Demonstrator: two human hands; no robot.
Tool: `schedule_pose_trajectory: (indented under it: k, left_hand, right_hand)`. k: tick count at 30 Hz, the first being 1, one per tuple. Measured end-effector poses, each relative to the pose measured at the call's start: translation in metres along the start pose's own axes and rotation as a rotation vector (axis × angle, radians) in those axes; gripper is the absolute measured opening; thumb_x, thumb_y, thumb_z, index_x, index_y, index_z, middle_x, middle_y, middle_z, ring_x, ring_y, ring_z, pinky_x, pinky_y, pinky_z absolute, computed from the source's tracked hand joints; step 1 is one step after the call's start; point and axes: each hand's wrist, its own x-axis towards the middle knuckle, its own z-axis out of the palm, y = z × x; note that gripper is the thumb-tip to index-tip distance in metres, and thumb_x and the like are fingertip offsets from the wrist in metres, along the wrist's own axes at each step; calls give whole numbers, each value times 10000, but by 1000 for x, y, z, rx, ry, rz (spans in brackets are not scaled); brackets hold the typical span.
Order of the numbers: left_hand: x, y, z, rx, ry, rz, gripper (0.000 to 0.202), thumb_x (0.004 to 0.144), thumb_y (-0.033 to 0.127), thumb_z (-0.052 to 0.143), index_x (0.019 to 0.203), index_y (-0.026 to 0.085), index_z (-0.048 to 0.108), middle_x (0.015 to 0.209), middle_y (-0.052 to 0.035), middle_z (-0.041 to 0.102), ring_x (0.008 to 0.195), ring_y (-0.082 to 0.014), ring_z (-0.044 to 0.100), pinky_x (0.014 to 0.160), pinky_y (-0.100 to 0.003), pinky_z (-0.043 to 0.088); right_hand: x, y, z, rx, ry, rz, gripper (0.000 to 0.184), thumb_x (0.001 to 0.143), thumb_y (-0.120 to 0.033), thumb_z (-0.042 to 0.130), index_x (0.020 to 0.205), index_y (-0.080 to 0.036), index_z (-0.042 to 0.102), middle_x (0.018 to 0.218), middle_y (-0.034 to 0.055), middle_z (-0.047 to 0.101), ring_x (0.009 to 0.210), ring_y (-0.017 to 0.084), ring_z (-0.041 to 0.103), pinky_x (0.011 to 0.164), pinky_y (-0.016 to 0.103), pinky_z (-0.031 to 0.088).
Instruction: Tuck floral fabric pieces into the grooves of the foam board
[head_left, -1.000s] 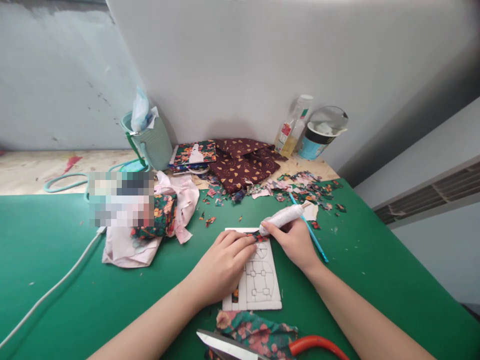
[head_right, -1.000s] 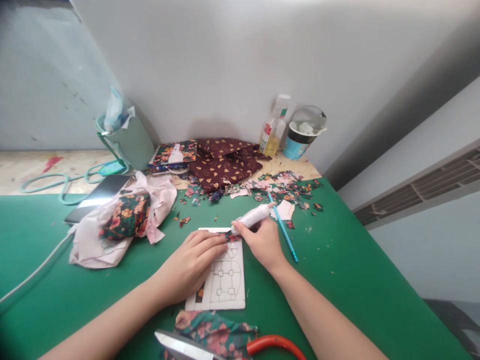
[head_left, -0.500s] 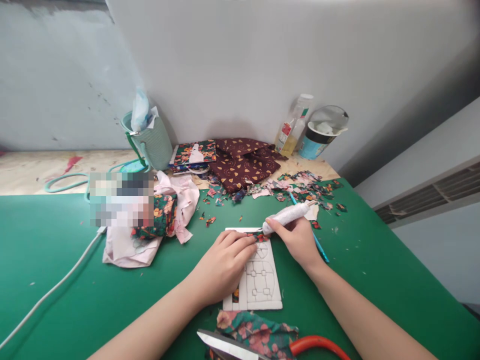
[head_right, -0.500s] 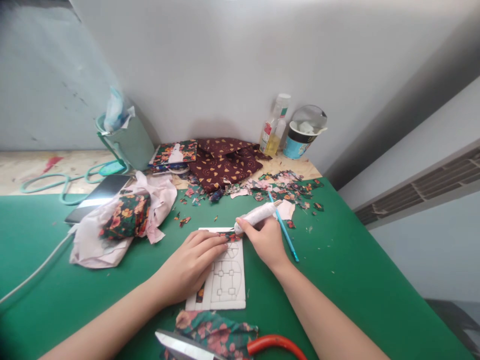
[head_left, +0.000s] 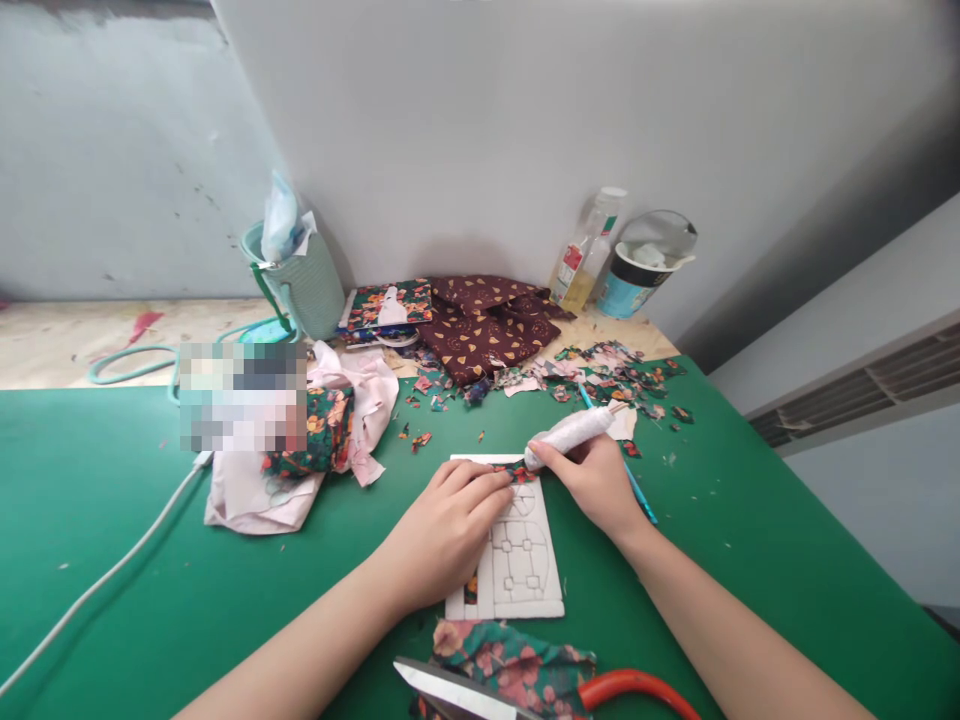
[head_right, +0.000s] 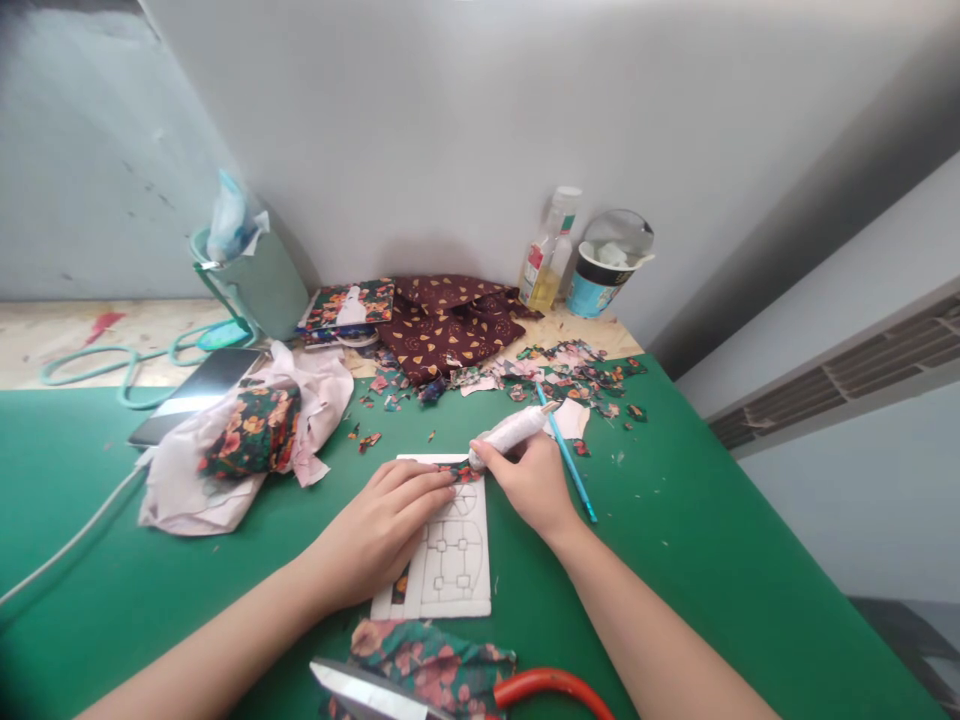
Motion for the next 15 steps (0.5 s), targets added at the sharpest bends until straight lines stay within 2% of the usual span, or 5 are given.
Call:
schedule_pose_trajectory:
  k: [9, 15]
  left_hand:
    - [1, 0, 1, -6, -13, -8, 333, 877, 46, 396, 1168, 115, 541, 1235, -108, 596, 1122, -265, 487, 956, -438, 410]
    - [1, -1, -1, -3, -8, -5, 314, 879, 52, 411, 1159, 106, 545, 1228, -113, 598, 1119, -260, 485, 955, -432, 412]
  right_hand:
    - [-1, 2, -1, -15, -9, 4, 241, 720, -399, 716, 770, -167, 670, 791, 89, 737, 744, 252, 703, 668, 334, 557]
    - [0, -1, -1, 38, 46, 6, 250, 709, -402, 722, 750, -165, 654, 760, 83, 734, 716, 242, 698, 654, 333, 556]
